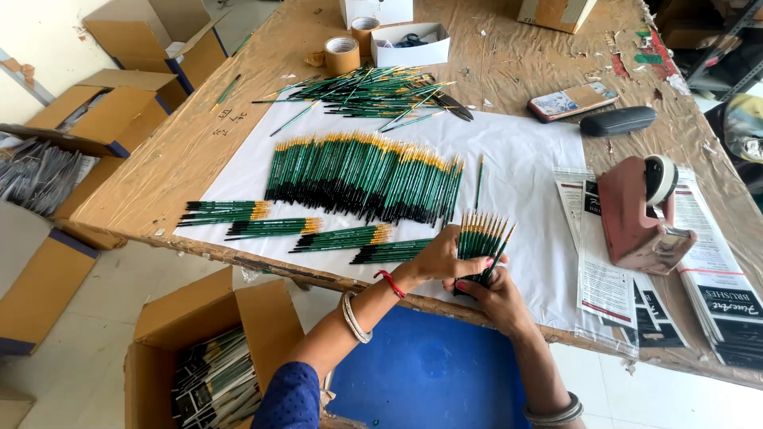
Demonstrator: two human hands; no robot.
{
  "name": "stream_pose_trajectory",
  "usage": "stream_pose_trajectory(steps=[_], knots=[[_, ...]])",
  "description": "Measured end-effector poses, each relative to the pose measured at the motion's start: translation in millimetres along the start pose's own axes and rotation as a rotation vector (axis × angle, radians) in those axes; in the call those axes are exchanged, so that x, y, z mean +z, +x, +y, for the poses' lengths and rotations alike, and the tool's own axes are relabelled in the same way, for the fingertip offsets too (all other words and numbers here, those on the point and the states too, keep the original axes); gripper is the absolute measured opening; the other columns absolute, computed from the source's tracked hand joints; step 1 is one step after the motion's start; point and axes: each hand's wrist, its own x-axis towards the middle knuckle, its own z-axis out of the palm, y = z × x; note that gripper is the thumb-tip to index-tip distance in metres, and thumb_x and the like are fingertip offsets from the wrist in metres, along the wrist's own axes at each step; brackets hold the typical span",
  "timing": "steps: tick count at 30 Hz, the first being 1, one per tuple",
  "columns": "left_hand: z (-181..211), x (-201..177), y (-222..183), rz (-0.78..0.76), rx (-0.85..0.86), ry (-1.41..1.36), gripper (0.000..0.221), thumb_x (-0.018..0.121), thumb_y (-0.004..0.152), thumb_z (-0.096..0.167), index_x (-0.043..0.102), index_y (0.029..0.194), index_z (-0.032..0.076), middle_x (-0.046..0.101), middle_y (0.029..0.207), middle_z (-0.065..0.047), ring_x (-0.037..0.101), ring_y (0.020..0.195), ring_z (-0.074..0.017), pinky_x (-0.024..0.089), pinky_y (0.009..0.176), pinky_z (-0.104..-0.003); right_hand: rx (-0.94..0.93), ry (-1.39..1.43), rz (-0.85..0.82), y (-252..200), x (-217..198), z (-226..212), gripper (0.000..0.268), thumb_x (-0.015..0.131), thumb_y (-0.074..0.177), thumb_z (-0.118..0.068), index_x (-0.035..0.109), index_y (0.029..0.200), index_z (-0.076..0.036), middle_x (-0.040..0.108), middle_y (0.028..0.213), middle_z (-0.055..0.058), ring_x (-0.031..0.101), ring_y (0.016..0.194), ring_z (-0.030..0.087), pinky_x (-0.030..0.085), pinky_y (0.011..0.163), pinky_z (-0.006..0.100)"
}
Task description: The person sorts a large collection of brushes on a table by gathering them into small bundles, aligning the heads, and placing them into clear plastic bags.
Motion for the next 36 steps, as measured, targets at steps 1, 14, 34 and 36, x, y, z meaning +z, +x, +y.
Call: stream_pose_trajectory(steps=[1,14,34,36], knots=[[-12.7,-6.1,6.6,0.004,0.001,0.0,0.044,0.065,0.085,0.017,0.065,0.126,0.001,0.078,0.104,-0.007,0.06,0.051,-0.0066,0.05,0.038,-0.025,0.0,-0.001,-0.004,0.6,-0.1,-1.4,0.015,0.064,0.095,-0.002,0.075,0.104,0.003,0.08,0.094,0.01,0.075,0.091,0.015,0.061,0.087,0.032],[5.3,-43.2,19.3,0.271,0.36,-0.631,0.026,0.063,0.108,0.028,0.066,0.114,0.003,0.054,0.08,0.006,0.046,0.057,-0.0001,0.036,0.049,-0.016,0.048,0.03,0.022,-0.9,2.4,-6.9,0.023,0.063,0.095,-0.002,0.073,0.115,0.004,0.079,0.093,0.008,0.072,0.09,0.013,0.058,0.089,0.03],[-32.0,-10.3,0.0,0.28,0.173,0.017,0.017,0.078,0.093,0.017,0.075,0.105,0.005,0.054,0.074,0.008,0.042,0.064,-0.0013,0.036,0.057,-0.023,0.077,0.093,0.039,0.0,0.2,-0.1,0.025,0.063,0.093,0.002,0.072,0.116,0.005,0.08,0.101,0.013,0.076,0.093,0.019,0.062,0.087,0.035],[-31.7,-11.4,-1.2,0.281,0.178,0.134,0.018,0.076,0.095,0.021,0.076,0.104,0.005,0.051,0.078,0.007,0.043,0.069,-0.0032,0.035,0.061,-0.025,0.1,0.082,0.052,-0.6,0.8,-2.5,0.025,0.064,0.092,0.003,0.072,0.116,0.003,0.08,0.1,0.013,0.077,0.093,0.018,0.063,0.086,0.034]])
